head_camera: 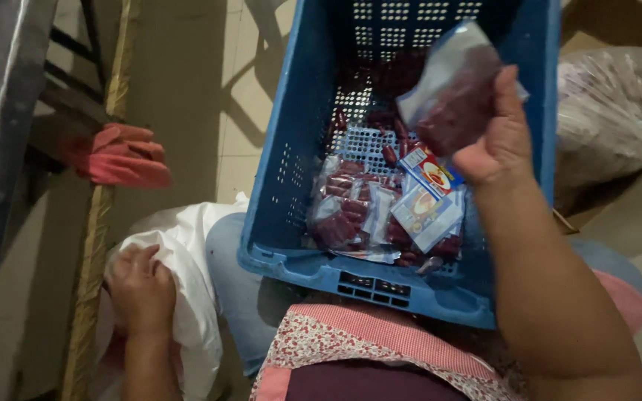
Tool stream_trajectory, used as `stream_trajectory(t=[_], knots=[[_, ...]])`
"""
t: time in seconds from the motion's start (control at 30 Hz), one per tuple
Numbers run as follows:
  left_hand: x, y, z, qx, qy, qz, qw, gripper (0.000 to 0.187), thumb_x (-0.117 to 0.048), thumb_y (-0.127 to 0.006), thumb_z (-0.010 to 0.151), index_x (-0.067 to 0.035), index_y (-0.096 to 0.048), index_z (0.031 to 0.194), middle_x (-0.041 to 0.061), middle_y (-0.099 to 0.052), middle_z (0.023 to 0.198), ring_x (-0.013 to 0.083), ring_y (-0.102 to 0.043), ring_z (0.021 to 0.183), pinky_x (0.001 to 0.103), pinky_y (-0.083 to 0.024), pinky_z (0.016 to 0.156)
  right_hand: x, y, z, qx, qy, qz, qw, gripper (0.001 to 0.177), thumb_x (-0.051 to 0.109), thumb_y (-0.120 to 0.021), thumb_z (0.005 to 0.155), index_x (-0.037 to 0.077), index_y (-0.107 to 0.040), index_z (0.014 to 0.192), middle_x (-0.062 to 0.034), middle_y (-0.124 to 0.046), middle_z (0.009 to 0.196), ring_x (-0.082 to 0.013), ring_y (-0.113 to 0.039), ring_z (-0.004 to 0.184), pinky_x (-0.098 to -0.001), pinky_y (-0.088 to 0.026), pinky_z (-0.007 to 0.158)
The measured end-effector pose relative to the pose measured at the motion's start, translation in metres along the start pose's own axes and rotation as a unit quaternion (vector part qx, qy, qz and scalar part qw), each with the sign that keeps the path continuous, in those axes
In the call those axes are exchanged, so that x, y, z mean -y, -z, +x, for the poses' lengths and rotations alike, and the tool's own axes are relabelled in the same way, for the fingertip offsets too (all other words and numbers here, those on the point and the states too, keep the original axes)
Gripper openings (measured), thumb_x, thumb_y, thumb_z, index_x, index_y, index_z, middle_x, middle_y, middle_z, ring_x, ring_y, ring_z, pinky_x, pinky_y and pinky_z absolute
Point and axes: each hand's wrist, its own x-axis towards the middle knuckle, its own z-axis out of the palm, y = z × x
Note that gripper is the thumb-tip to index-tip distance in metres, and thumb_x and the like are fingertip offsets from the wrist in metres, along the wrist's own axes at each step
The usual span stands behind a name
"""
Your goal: The person sorts through vacuum-sealed packages of red meat in a blue crate, handling them one at a time and placing some into a white bag.
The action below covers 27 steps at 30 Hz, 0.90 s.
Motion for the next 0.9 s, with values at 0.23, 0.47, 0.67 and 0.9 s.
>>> stream_trajectory(t=[0.23, 0.47, 0.67, 0.9], knots=[[-0.14, 0.059, 0.102, -0.049, -0.085, -0.234, 0.967, 0.031, 0.008, -0.069, 0.089, 0.005, -0.07, 0.12, 0.023, -0.066, 0.126, 0.037, -0.06, 0.122, 0.047, -0.045, 0.112, -0.012, -0.012, -0.009, 0.028, -0.043, -0.015, 0.999, 0.063, 0.038, -0.088, 0.061, 0.014, -0.073, 0.118, -0.0116, -0.076, 0.124, -0.0308, -0.072, 0.117, -0.0685, -0.051, 0.11], [-0.296, 0.0, 0.191, 0.182, -0.04, -0.555, 0.811, 0.038, -0.012, -0.069, 0.095, -0.006, -0.062, 0.132, 0.013, -0.072, 0.111, 0.0208, -0.07, 0.095, 0.033, -0.058, 0.086, -0.025, 0.0, -0.005, 0.098, -0.033, -0.051, 0.993, 0.05, 0.038, -0.082, 0.08, 0.01, -0.074, 0.121, -0.0124, -0.077, 0.117, -0.0285, -0.074, 0.111, -0.0573, -0.056, 0.104], [-0.357, -0.082, 0.225, 0.291, 0.019, -0.692, 0.661, 0.053, -0.013, -0.082, 0.087, -0.006, -0.06, 0.134, 0.014, -0.073, 0.101, 0.0193, -0.073, 0.082, 0.032, -0.063, 0.064, -0.03, 0.005, -0.002, 0.089, -0.024, -0.112, 0.989, 0.047, 0.039, -0.08, 0.087, 0.011, -0.073, 0.124, -0.0158, -0.076, 0.118, -0.035, -0.074, 0.112, -0.0583, -0.057, 0.103], [-0.348, -0.119, 0.216, 0.311, 0.026, -0.639, 0.703, 0.019, -0.004, -0.078, 0.083, -0.007, -0.077, 0.102, 0.003, -0.071, 0.073, 0.0084, -0.062, 0.064, 0.021, -0.051, 0.057, -0.027, 0.023, 0.015, 0.069, -0.045, -0.111, 0.99, 0.053, 0.044, -0.078, 0.087, 0.013, -0.071, 0.129, -0.0165, -0.074, 0.123, -0.037, -0.071, 0.119, -0.062, -0.052, 0.108]])
